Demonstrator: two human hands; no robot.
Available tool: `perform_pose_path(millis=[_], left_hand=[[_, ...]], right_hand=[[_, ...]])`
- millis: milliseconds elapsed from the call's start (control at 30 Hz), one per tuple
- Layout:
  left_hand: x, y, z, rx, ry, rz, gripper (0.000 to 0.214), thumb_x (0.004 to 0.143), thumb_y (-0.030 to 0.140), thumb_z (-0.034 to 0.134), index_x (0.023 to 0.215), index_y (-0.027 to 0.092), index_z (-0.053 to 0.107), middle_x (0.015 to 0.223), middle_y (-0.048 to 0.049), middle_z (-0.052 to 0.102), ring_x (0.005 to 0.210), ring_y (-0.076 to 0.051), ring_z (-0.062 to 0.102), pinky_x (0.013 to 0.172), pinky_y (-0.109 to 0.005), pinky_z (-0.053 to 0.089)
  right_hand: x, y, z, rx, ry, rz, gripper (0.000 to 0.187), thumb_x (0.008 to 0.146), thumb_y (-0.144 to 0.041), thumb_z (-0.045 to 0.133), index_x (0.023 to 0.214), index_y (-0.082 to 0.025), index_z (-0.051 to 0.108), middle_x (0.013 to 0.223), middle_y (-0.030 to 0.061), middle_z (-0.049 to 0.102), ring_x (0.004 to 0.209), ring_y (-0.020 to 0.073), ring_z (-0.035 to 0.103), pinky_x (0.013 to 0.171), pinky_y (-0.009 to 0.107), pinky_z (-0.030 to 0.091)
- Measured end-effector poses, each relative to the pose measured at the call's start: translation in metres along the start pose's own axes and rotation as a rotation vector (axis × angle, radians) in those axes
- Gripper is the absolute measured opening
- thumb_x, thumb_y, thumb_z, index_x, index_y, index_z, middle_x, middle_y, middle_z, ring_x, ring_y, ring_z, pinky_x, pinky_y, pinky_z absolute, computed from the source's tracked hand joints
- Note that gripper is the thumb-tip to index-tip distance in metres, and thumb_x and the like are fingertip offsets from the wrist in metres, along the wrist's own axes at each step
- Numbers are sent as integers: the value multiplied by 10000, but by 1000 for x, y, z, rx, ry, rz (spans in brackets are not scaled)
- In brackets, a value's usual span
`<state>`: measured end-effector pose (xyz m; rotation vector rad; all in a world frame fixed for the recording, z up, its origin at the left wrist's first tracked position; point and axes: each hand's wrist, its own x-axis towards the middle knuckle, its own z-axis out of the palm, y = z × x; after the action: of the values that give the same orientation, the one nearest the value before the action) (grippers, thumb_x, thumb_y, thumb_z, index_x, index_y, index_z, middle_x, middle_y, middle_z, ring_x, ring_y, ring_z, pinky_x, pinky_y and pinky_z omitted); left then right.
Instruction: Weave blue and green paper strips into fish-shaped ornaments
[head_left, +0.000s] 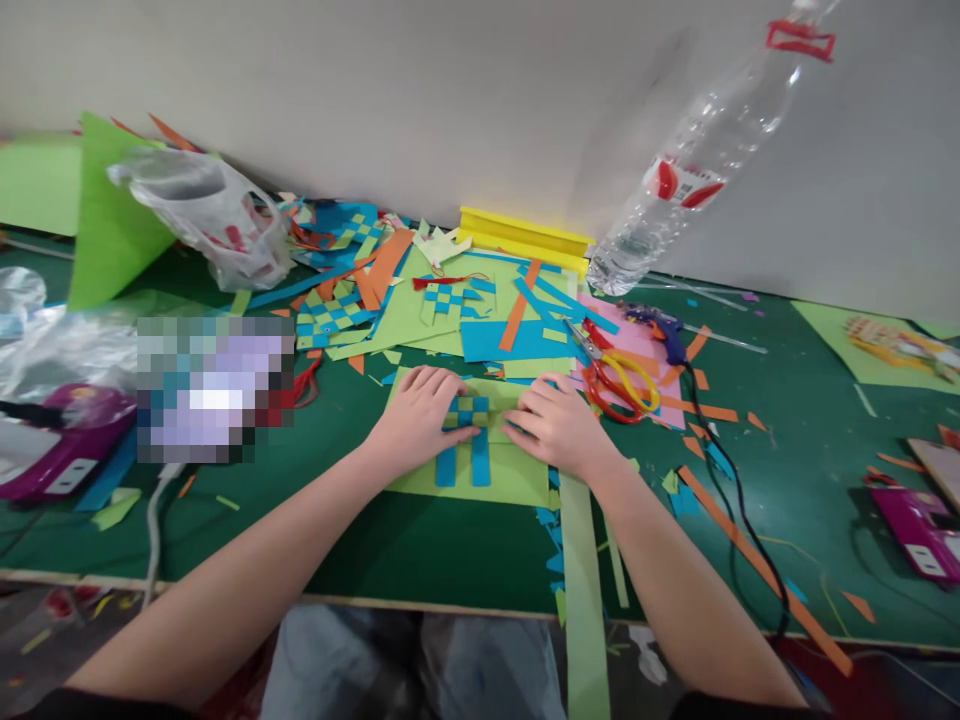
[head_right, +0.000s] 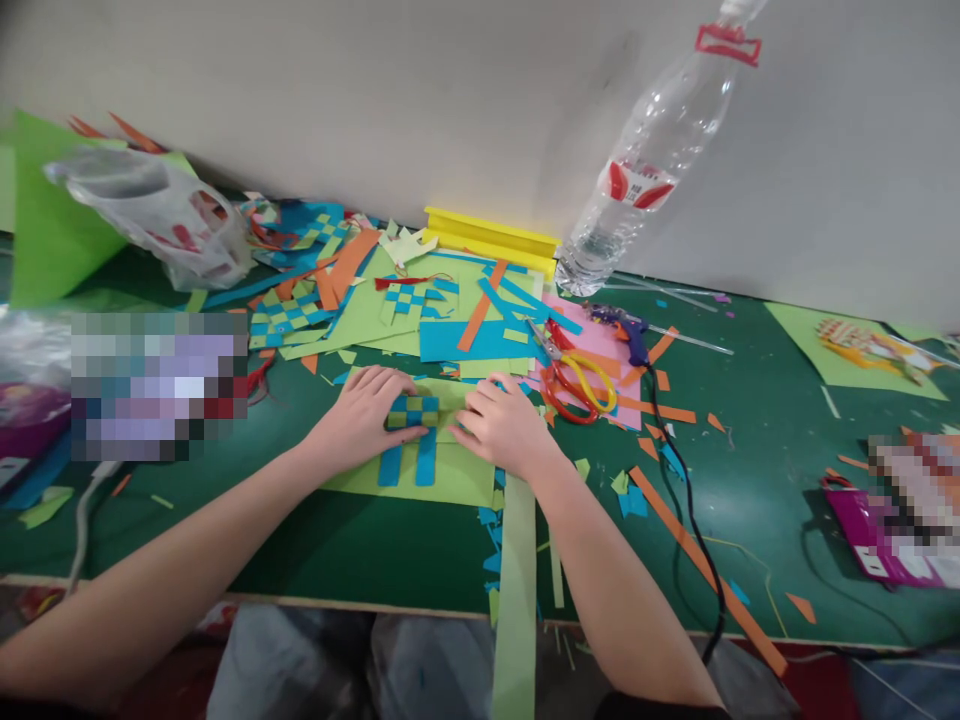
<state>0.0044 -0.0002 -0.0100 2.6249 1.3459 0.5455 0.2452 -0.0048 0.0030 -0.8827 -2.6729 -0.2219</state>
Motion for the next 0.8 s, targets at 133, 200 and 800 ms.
perform_pose_path(millis=[133, 200, 800], left_hand=[[1, 0, -2, -77, -21, -61, 361, 799, 455, 688, 982, 184, 537, 986, -66, 627, 1002, -263, 562, 908, -433, 410], [1, 0, -3, -161, -25, -102, 316, 803, 407, 696, 980, 194, 543, 985, -52, 653, 986, -246, 587, 945, -453, 398], [11, -12, -8, -1107, 140, -531, 459, 679, 410, 801, 1049, 176, 666, 852, -54, 743, 782, -188, 699, 757, -324, 544]], right_hand=[[-3, 8, 0, -76, -37, 63, 363, 969, -292, 438, 742, -196, 705, 688, 43, 622, 765, 188, 511, 908, 402, 382], [-4, 10, 1, -75, -26, 117, 404, 971, -297, 424, 661, -209, 669, 646, 32, 604, 725, 183, 510, 916, 409, 390], [4, -9, 3, 778, 192, 708, 337, 826, -409, 647, 1096, -210, 616, 1026, 73, 729, 930, 213, 686, 773, 373, 565]])
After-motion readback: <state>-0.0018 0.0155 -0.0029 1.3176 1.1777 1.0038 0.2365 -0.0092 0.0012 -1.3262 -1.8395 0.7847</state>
